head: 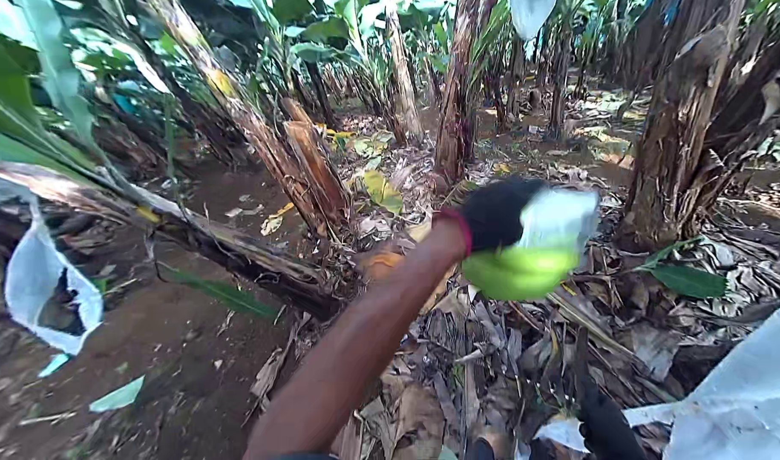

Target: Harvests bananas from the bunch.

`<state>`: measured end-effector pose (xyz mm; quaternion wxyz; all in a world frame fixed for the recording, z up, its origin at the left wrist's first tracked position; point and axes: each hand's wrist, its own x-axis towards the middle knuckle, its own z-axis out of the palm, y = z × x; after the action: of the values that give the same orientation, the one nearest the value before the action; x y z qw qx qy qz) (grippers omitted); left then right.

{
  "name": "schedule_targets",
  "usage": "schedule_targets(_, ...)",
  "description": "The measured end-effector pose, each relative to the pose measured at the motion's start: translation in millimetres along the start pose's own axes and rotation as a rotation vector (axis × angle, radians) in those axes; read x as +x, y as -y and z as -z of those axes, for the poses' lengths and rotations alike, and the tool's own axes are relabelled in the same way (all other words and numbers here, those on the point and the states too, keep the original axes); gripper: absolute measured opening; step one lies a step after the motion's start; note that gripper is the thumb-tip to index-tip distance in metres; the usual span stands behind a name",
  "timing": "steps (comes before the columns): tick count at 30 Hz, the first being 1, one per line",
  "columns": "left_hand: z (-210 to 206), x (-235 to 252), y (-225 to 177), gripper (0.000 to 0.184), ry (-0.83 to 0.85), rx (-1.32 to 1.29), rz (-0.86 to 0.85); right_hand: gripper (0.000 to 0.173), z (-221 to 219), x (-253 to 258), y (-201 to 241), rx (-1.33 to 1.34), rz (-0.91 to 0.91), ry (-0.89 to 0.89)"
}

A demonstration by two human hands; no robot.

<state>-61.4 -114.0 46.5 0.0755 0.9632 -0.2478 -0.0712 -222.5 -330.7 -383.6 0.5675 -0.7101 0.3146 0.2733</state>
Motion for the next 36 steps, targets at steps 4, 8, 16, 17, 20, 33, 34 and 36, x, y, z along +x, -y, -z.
schedule_targets(4,-210.8,-41.8,48.1,0.068,0.268,-0.203,-0.037,0.054,27.0,16.7,-31.8,0.221,-0.010,-0.005)
schedule_targets(8,-348.1,-131.8,44.3,0.058,0.312,-0.261,0.029,0.039,11.9,7.7,-3.0,0.128,0.069,0.210)
schedule_targets(16,-443.6,-250.8,-10.7,0.035,0.106,-0.305,0.132,0.046,-89.6,-1.5,15.1,-0.237,-0.132,0.802)
schedule_targets(17,-443.9,-255.9,-16.1,0.033,0.080,-0.301,0.150,0.048,-100.1,-1.9,15.0,-0.272,-0.157,0.830)
schedule_targets(20,-445.3,-265.7,-32.9,0.018,-0.009,-0.253,0.180,0.051,-120.2,0.3,15.1,-0.353,-0.200,0.930)
schedule_targets(33,-454.1,-267.0,-42.2,0.014,-0.053,-0.277,0.199,0.051,-131.2,-25.6,12.7,-0.650,-0.168,0.877)
schedule_targets(34,-456.8,-266.1,-42.4,0.014,-0.066,-0.272,0.196,0.049,-130.4,-29.7,14.8,-0.635,-0.176,0.867)
schedule_targets(36,-462.7,-264.6,-43.4,0.017,-0.096,-0.269,0.195,0.043,-128.2,-34.0,16.9,-0.566,-0.201,0.854)
